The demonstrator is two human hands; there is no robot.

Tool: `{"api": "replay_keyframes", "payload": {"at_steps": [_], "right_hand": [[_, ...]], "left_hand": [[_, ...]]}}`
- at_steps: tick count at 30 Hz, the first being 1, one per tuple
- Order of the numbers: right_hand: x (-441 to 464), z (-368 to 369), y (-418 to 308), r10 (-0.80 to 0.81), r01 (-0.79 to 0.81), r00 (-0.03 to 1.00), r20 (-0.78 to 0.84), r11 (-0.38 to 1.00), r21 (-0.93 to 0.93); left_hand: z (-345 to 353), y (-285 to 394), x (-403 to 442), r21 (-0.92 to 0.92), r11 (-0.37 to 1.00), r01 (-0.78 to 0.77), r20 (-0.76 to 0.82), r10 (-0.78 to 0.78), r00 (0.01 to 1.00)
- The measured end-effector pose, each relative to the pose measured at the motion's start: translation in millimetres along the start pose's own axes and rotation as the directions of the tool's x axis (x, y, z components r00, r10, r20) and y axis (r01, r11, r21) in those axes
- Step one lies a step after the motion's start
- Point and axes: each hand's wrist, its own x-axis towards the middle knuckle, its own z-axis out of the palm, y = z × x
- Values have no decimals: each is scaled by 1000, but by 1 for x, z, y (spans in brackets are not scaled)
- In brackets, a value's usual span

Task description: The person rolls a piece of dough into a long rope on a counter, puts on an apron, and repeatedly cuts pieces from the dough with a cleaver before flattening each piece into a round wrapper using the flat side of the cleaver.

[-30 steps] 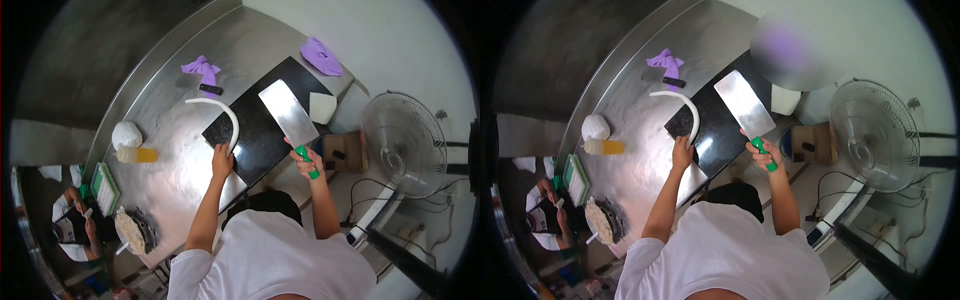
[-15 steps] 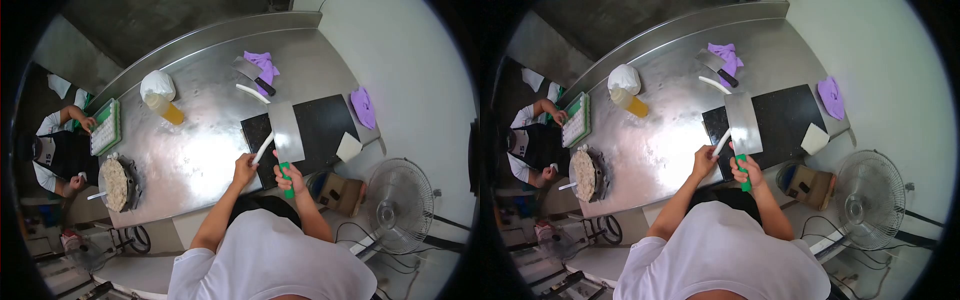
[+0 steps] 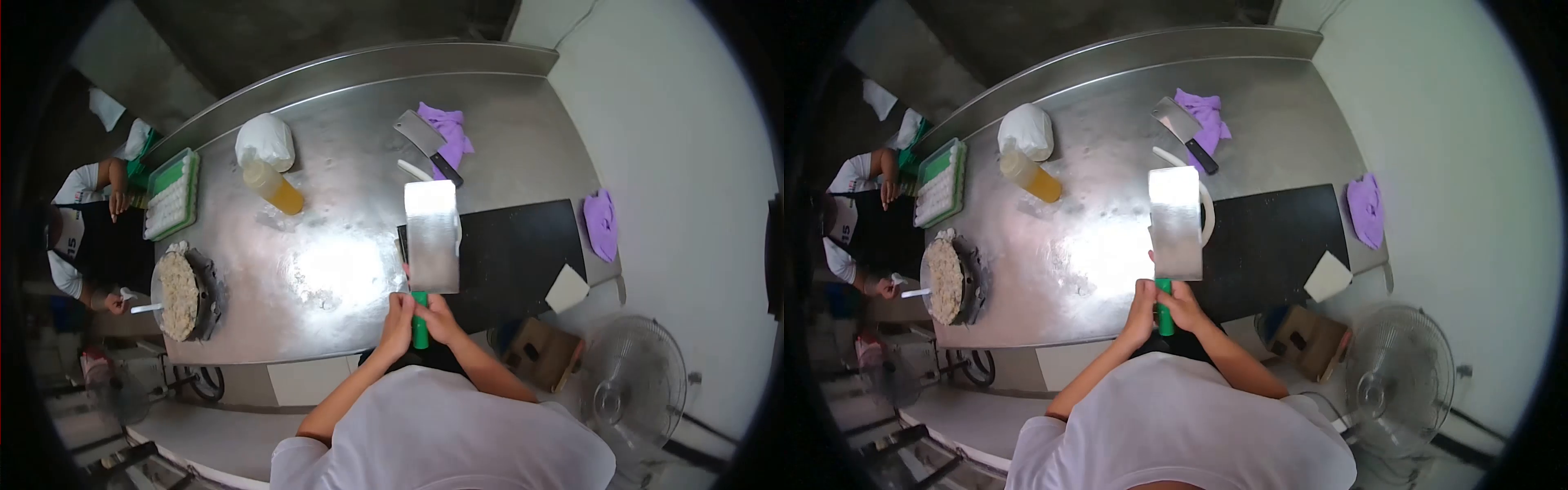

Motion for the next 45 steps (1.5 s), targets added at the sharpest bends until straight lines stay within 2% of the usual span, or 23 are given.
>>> {"api": "replay_keyframes", "payload": {"at_steps": [2, 3, 4, 6, 8, 9, 11, 12, 13, 14, 15, 17, 20, 24, 26, 28, 30, 32, 34, 36, 38, 40, 45], "right_hand": [[14, -14, 14, -99, 133, 989, 106, 909, -395], [19, -17, -26, 355, -267, 928, 115, 846, -461], [29, -24, -46, 359, -265, 924, 133, 850, -456], [50, -42, -68, 470, -382, 749, 467, 882, -274], [96, -109, -26, 549, -217, 531, 645, 824, -523], [116, -133, -34, 371, -34, 489, 789, 913, -408], [138, -161, -89, 426, -257, 625, 654, 904, -343], [169, -188, -72, 310, -132, 742, 595, 937, -325], [189, -190, -80, 181, -70, 940, 290, 932, -357], [216, -198, -77, -74, 106, 994, 80, 823, -558], [240, -202, -80, -240, 150, 971, 10, 573, -806], [275, -220, -58, -231, 47, 973, -6, 227, -973], [291, -196, -59, -61, -168, 982, -177, 135, -977], [308, -188, -56, -119, -165, 977, -179, 116, -979], [314, -185, -86, -94, -315, 940, -327, 123, -941], [300, -191, -92, -168, -222, 953, -254, 186, -957], [275, -189, -100, -142, -21, 984, -112, 527, -850], [225, -184, -84, -68, 103, 995, 77, 609, -787], [170, -144, -116, 218, 88, 940, 262, 587, -805], [142, -122, -125, 170, 313, 875, 454, 517, -797], [148, -127, -113, 62, 385, 882, 467, 475, -792], [170, -126, -119, 324, 124, 887, 328, 519, -846], [161, -107, -127, 283, 342, 808, 517, 489, -802]], "left_hand": [[14, -12, 11, 241, 861, -447, 21, 456, 890], [22, 17, -1, -9, 978, -209, 93, 209, 974], [29, 27, -1, -3, 978, -208, 75, 207, 975], [43, 35, 0, -67, 991, -116, -64, 112, 992], [53, 37, 10, -252, 963, -95, -115, 67, 991], [58, 41, 12, -199, 976, -83, -166, 50, 985], [65, 43, 19, -146, 983, -107, -283, 62, 957], [63, 43, 19, -160, 981, -108, -316, 52, 947], [58, 45, 21, -132, 985, -113, -331, 63, 942], [53, 48, 23, -104, 988, -118, -342, 75, 937], [49, 50, 25, -82, 987, -140, -349, 103, 931], [43, 55, 32, -83, 984, -160, -370, 119, 921], [36, 63, 38, -69, 975, -213, -382, 171, 908], [29, 76, 39, -55, 972, -228, -427, 184, 886], [20, 81, 40, -22, 972, -232, -419, 202, 886], [9, 80, 39, -4, 981, -193, -418, 174, 892], [-1, 79, 43, -103, 981, -164, -414, 107, 904], [-12, 83, 46, -111, 983, -146, -421, 87, 903], [-20, 86, 46, -123, 986, -113, -426, 50, 903], [-25, 95, 43, -52, 996, -72, -424, 43, 904], [-27, 97, 38, 31, 997, -66, -457, 72, 886], [-32, 95, 33, -63, 997, -44, -409, 15, 912], [-46, 94, 14, -50, 998, -46, -418, 20, 908]]}}
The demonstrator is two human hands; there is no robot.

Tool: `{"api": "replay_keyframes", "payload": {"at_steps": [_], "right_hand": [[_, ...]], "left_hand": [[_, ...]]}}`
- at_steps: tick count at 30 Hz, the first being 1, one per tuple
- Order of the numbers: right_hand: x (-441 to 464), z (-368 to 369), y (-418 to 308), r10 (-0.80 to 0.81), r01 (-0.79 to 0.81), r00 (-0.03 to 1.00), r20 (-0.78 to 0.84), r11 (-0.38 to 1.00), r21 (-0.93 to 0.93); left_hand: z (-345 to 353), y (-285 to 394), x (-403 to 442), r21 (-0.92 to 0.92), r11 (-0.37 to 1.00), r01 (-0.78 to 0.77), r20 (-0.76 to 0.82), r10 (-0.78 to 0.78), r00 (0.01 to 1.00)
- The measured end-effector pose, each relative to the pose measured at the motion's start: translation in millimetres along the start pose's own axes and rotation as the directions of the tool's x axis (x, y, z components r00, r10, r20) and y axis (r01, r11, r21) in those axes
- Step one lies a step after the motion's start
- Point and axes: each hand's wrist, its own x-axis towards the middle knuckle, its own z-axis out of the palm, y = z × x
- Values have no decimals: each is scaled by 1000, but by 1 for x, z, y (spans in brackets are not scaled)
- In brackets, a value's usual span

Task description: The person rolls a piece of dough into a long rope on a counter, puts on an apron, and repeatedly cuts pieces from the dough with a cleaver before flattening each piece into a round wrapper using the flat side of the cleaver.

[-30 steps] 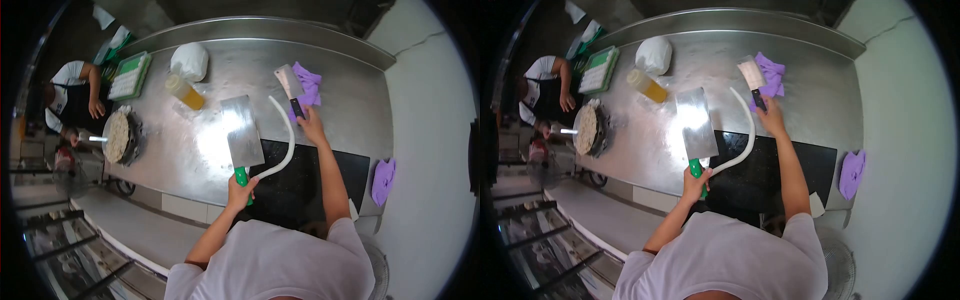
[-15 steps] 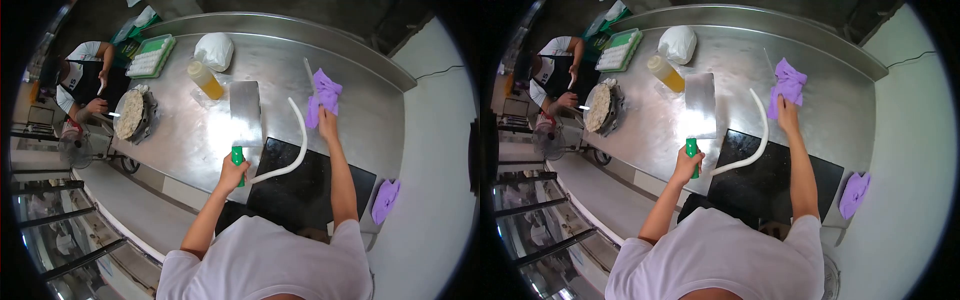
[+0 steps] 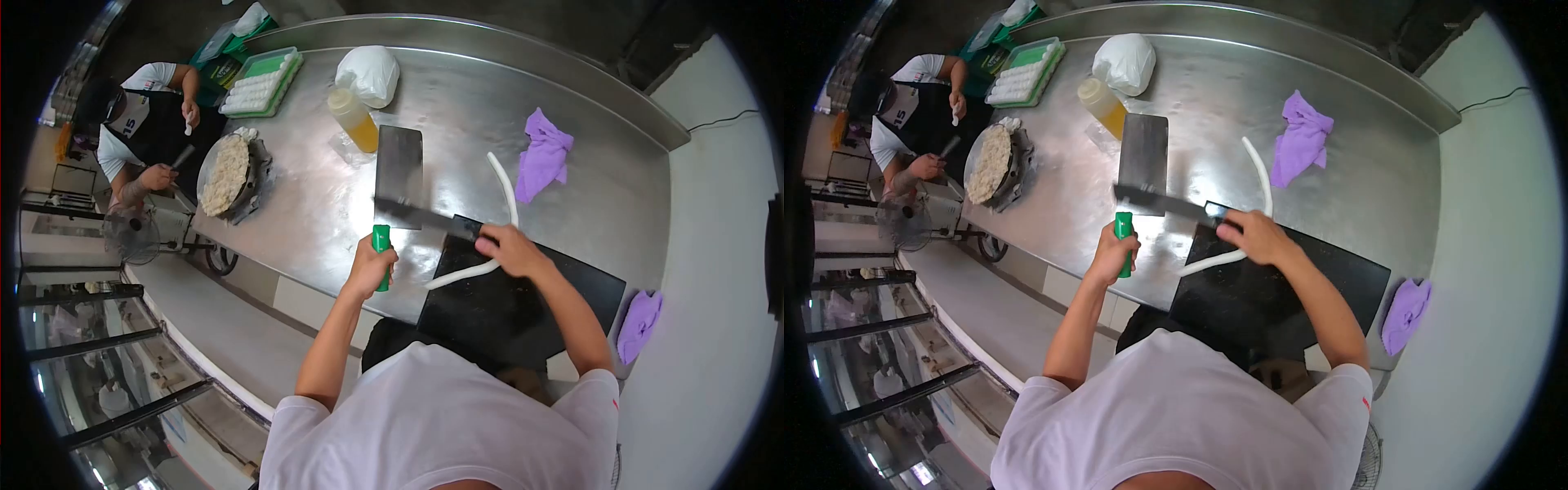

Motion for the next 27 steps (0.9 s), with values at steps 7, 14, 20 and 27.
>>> {"api": "replay_keyframes", "payload": {"at_steps": [7, 14, 20, 27], "right_hand": [[19, -9, -17, -131, 133, 991, 21, 989, -70], [24, -24, -38, -131, 148, 971, 200, 986, -72], [40, -32, -34, -179, 187, 976, 120, 981, -55], [61, -45, -20, -57, 58, 998, 34, 998, -18]], "left_hand": [[-14, -5, -19, -68, 997, -29, 36, 32, 999], [-27, -8, -36, -21, 999, -26, 120, 28, 992], [-29, 0, -48, -96, 995, -27, 144, 40, 989], [-35, 5, -53, -147, 989, 17, 122, 1, 992]]}}
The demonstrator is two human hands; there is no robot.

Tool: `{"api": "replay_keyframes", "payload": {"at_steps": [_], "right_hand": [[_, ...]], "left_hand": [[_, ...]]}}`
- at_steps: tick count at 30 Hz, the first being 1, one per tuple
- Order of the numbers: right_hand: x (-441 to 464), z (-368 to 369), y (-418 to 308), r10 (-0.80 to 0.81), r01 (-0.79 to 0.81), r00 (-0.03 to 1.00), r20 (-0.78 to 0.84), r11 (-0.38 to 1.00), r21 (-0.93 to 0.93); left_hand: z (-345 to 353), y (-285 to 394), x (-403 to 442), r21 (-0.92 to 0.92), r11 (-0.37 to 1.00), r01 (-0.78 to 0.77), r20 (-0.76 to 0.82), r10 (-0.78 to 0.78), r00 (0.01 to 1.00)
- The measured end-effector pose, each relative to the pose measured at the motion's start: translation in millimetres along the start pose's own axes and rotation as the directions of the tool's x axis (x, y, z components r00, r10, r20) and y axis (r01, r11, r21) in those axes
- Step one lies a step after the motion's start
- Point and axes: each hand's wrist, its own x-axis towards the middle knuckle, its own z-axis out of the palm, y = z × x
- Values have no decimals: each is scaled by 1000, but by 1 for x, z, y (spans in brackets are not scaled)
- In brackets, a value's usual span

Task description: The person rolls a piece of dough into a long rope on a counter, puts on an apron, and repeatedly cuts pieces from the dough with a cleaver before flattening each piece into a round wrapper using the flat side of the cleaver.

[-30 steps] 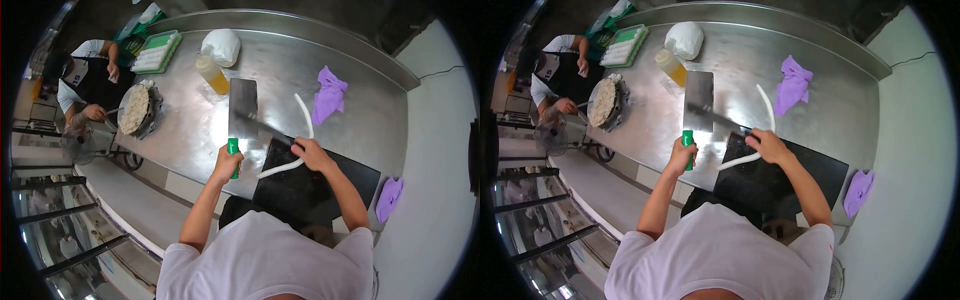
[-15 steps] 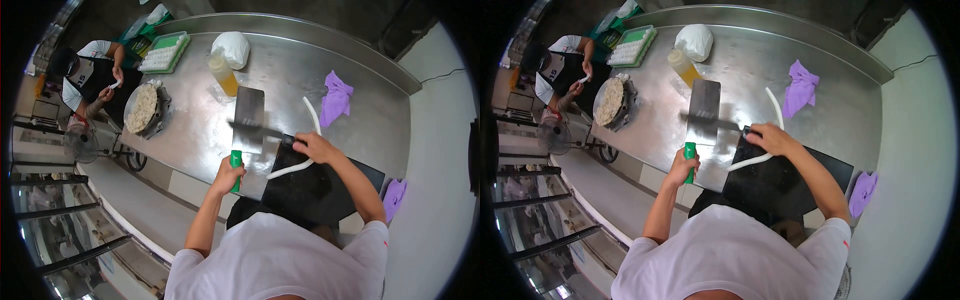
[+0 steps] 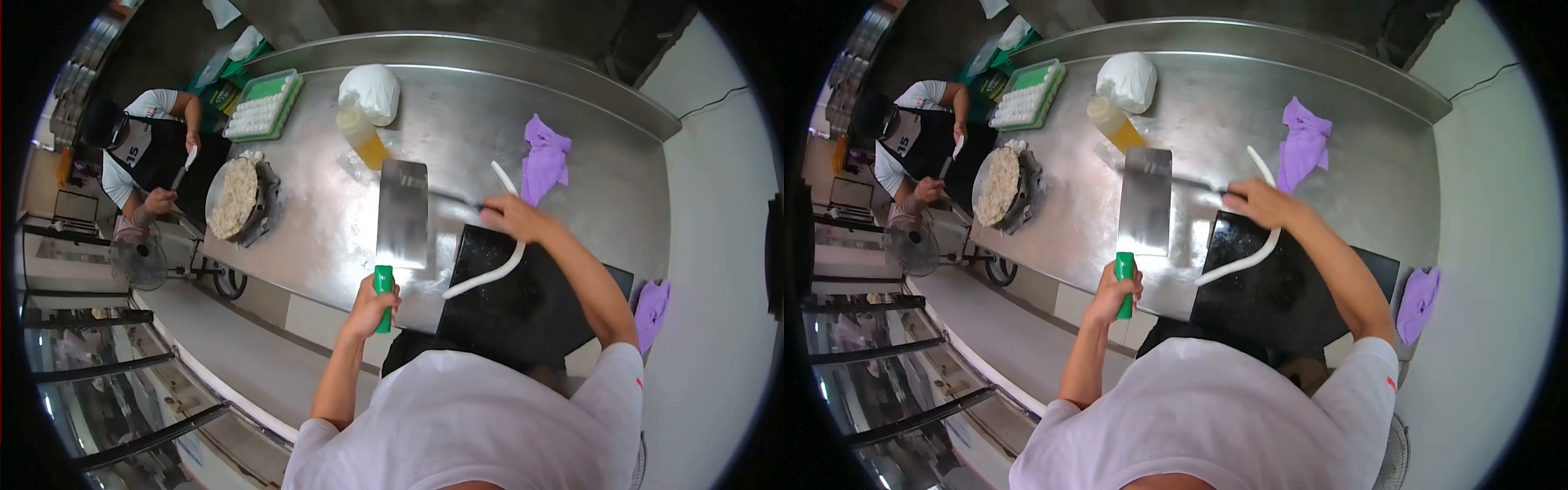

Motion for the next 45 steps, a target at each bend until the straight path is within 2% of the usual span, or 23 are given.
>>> {"api": "replay_keyframes", "payload": {"at_steps": [2, 3, 4, 6, 8, 9, 10, 12, 16, 19, 22, 23, 27, 28, 30, 31, 32, 33, 34, 38, 39, 43, 45], "right_hand": [[-15, 9, -14, -182, 195, 971, 155, 978, -69], [-12, 4, -14, -146, 162, 966, 214, 985, -59], [-8, 4, -7, -140, 144, 985, 104, 989, -28], [-3, -2, -2, 76, -76, 997, 9, 996, -37], [-13, 20, 3, -58, 56, 998, -41, 997, -49], [-24, 20, -18, 41, -27, 995, 90, 988, -153], [-35, 26, -30, -35, 63, 993, 112, 965, -256], [-39, 22, -42, -79, 132, 974, 214, 961, -245], [-23, 11, -11, 102, -102, 991, 84, 995, -4], [-34, 24, -22, -98, 117, 984, 150, 985, -124], [-16, 16, -7, 9, -17, 989, 147, 998, 57], [-13, 16, 0, 65, -74, 982, 175, 996, 49], [-22, 22, -15, -30, 46, 949, 315, 998, -45], [-16, 25, -1, -54, 48, 974, 220, 998, 32], [-1, 14, 28, 264, -264, 964, -40, 964, 15], [5, 6, 39, 366, -388, 908, -205, 918, -77], [8, -4, 50, 432, -511, 822, -371, 847, -147], [14, -9, 80, 430, -569, 754, -496, 805, -167], [16, -13, 114, 409, -623, 675, -614, 761, -179], [1, -41, 183, 490, -787, 492, -720, 604, -127], [-4, -42, 189, 480, -764, 513, -712, 634, -123], [-15, -18, 250, 410, -670, 597, -690, 728, -147], [-33, 5, 224, 364, -657, 589, -721, 735, -166]], "left_hand": [[-4, -2, -6, 92, 995, 31, -5, -31, 1000], [-4, -3, -7, 82, 997, 6, 4, -6, 1000], [-4, -5, -8, 87, 996, 16, 8, -17, 1000], [-4, -8, -8, -27, 998, 53, 36, -52, 998], [-4, -9, -8, -41, 998, 48, 56, -46, 997], [-5, -11, -11, -61, 996, 62, 75, -57, 996], [-7, -13, -10, -59, 996, 62, 74, -58, 996], [-10, -17, -8, -14, 999, 48, 9, -47, 999], [-6, -25, -10, -31, 998, 50, 37, -49, 998], [-7, -27, -12, -14, 997, 77, 73, -76, 994], [-2, -28, -12, -6, 998, 59, 52, -58, 997], [0, -26, -15, -6, 996, 89, 41, -89, 995], [-7, -32, -15, 8, 998, 62, 36, -62, 997], [-7, -32, -17, 9, 998, 66, 36, -66, 997], [-5, -32, -19, -117, 980, 163, 46, -159, 986], [-8, -35, -21, -119, 980, 159, 40, -155, 987], [-13, -43, -23, -263, 949, 173, 128, -143, 981], [-16, -48, -25, -401, 896, 192, 212, -114, 971], [-16, -48, -27, -412, 894, 179, 200, -102, 974], [-5, -51, -27, -261, 962, 84, 49, -74, 996], [-2, -52, -26, -179, 982, 59, -18, -63, 998], [5, -63, -28, -124, 992, 4, -49, -10, 999], [6, -67, -31, -94, 996, -7, -56, 2, 998]]}}
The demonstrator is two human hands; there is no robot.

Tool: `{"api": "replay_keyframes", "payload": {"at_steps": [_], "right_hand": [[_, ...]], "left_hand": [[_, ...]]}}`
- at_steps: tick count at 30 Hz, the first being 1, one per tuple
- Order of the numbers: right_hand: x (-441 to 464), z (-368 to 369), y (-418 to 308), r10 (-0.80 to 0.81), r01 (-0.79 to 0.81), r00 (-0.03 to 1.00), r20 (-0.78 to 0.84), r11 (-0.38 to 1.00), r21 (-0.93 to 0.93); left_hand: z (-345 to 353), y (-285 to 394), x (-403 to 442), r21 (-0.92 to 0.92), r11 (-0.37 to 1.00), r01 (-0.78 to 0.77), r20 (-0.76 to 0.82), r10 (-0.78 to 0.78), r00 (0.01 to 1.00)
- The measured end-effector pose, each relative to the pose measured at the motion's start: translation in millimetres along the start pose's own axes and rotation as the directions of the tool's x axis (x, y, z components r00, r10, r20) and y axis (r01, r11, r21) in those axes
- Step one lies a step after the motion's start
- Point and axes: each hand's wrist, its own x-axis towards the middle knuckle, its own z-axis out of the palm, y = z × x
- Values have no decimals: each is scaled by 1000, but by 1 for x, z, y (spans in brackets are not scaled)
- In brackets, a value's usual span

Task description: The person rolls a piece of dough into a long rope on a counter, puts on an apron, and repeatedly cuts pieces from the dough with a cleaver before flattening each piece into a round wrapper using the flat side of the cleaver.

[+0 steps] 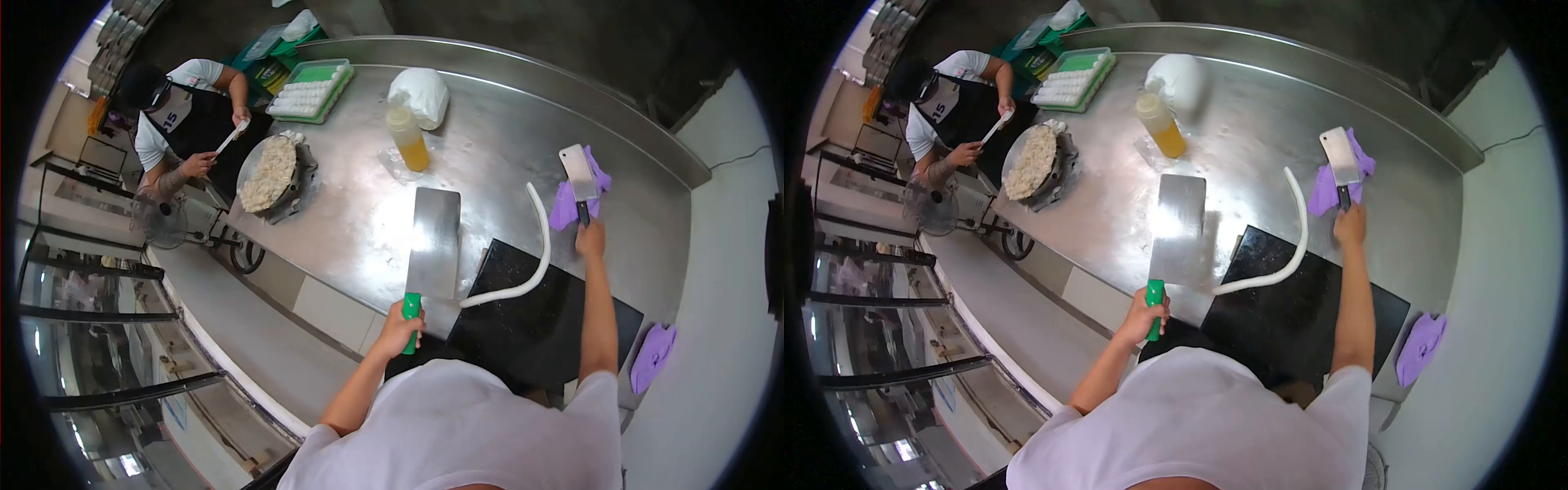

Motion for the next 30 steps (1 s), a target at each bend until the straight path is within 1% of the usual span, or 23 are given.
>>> {"api": "replay_keyframes", "payload": {"at_steps": [1, 2, 4, 5, 6, 7, 8, 9, 11, 13, 14, 16, 17, 18, 19, 20, 22, 23, 25, 26, 27, 29, 30], "right_hand": [[-32, -14, -16, 1, -1, 999, -52, 1000, -8], [-57, -12, -15, -63, 79, 991, -116, 987, 138], [-115, 5, -12, -135, 254, 945, -299, 878, 406], [-155, 4, -24, 17, 134, 977, -211, 723, 677], [-196, -10, -39, 96, -41, 995, -12, 534, 845], [-235, -30, -71, 129, -54, 992, -3, 433, 900], [-270, -40, -76, 45, -109, 994, 99, 366, 924], [-306, -44, -76, 13, -258, 964, 267, 296, 919], [-364, -51, -84, -79, -448, 865, 495, 318, 835], [-399, -49, -107, -103, -583, 747, 656, 373, 722], [-410, -46, -120, -119, -603, 724, 679, 369, 707], [-417, -43, -167, -72, -605, 748, 659, 334, 723], [-414, -41, -197, -49, -595, 770, 637, 306, 743], [-409, -45, -235, -30, -558, 811, 584, 259, 788], [-407, -46, -273, -7, -516, 848, 530, 217, 829], [-406, -34, -301, 18, -510, 855, 519, 212, 833], [-412, -9, -344, 39, -299, 954, 298, 220, 929], [-412, -2, -362, 67, -301, 954, 293, 224, 927], [-415, 2, -386, 27, -255, 963, 268, 411, 875], [-418, 4, -396, 103, -274, 962, 254, 415, 868], [-423, 4, -398, 192, -333, 942, 276, 425, 842], [-436, 1, -390, 346, -400, 900, 266, 414, 818], [-440, 3, -387, 400, -368, 880, 256, 235, 900]], "left_hand": [[0, -1, -1, 31, 1000, -3, 4, 3, 1000], [-1, -3, -2, 22, 1000, 1, 3, -1, 1000], [-3, 3, -6, 55, 998, -6, -1, 6, 1000], [-6, 4, -9, 99, 995, 1, 0, -1, 1000], [-13, 0, -9, 109, 994, 2, 17, -4, 1000], [-18, -2, -7, 103, 995, -2, 5, 1, 1000], [-23, -4, -6, 107, 994, -3, 13, 2, 1000], [-29, -6, -4, 114, 993, -2, 23, -1, 1000], [-44, -11, 2, 122, 993, -6, 68, -3, 998], [-52, -9, 11, 132, 991, -2, 142, -17, 990], [-56, -9, 16, 168, 986, -11, 154, -15, 988], [-56, 7, 17, 279, 959, -57, 146, 17, 989], [-59, 5, 19, 290, 955, -56, 172, 6, 985], [-62, 6, 22, 409, 867, -285, 174, 233, 957], [-70, 7, 23, 506, 713, -485, 206, 447, 871], [-80, 10, 24, 499, 712, -495, 233, 440, 867], [-99, 13, 22, 504, 734, -456, 323, 329, 887], [-109, 12, 22, 497, 738, -457, 346, 314, 884], [-122, 1, 17, 585, 600, -546, 472, 296, 831], [-128, -5, 14, 626, 555, -548, 543, 194, 817], [-126, -1, 6, 590, 562, -580, 620, 145, 771], [-120, 17, -10, 604, 484, -633, 654, 154, 741], [-122, 11, -10, 581, 484, -654, 713, 86, 696]]}}
